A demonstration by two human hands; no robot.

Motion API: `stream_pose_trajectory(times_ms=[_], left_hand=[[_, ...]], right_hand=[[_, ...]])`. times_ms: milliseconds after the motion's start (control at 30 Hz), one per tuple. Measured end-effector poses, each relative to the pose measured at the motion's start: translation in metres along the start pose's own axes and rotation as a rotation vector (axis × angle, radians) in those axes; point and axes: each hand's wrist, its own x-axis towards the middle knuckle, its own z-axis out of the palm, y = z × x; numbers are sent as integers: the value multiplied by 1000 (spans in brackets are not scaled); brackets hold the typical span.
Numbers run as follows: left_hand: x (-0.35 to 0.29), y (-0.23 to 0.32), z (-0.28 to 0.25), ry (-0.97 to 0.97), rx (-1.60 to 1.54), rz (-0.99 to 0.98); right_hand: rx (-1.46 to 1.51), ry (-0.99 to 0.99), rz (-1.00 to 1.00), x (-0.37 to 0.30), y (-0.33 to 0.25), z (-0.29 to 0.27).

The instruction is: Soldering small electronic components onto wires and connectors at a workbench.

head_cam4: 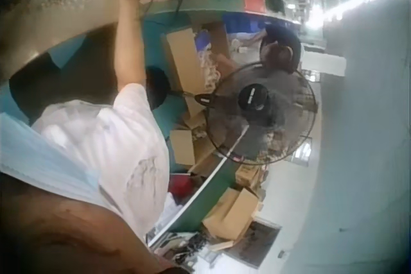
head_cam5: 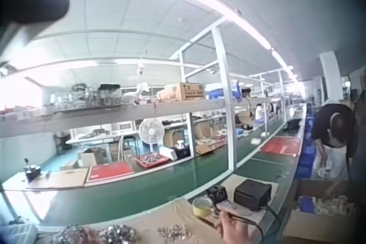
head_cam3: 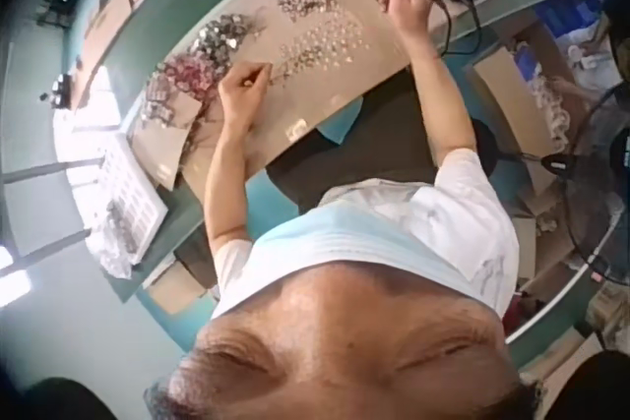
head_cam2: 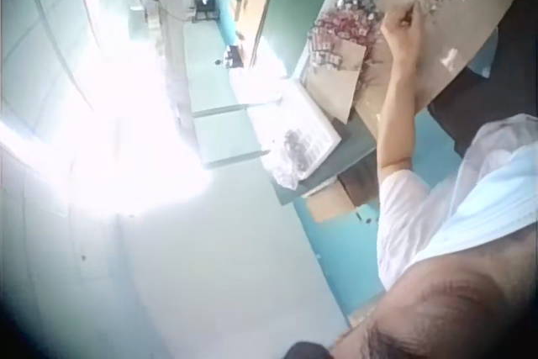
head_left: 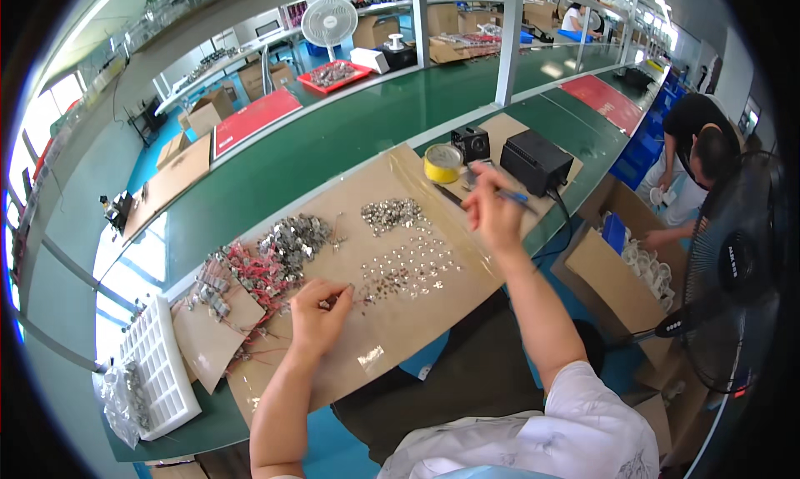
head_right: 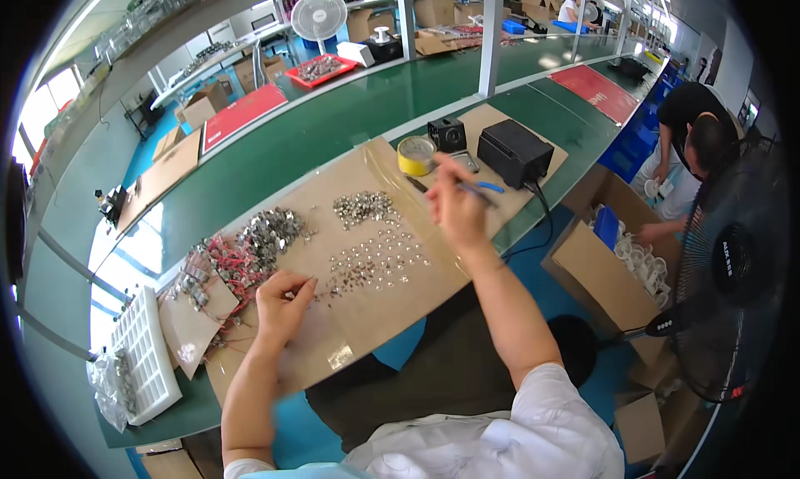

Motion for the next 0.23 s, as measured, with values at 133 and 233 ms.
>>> stream_pose_trajectory(times_ms=[133,233], left_hand=[[-4,-2,6,12,-79,-40],[-8,-3,4,4,-63,-16]], right_hand=[[-308,219,-159,46,26,-55],[-435,295,-113,70,39,-70]])
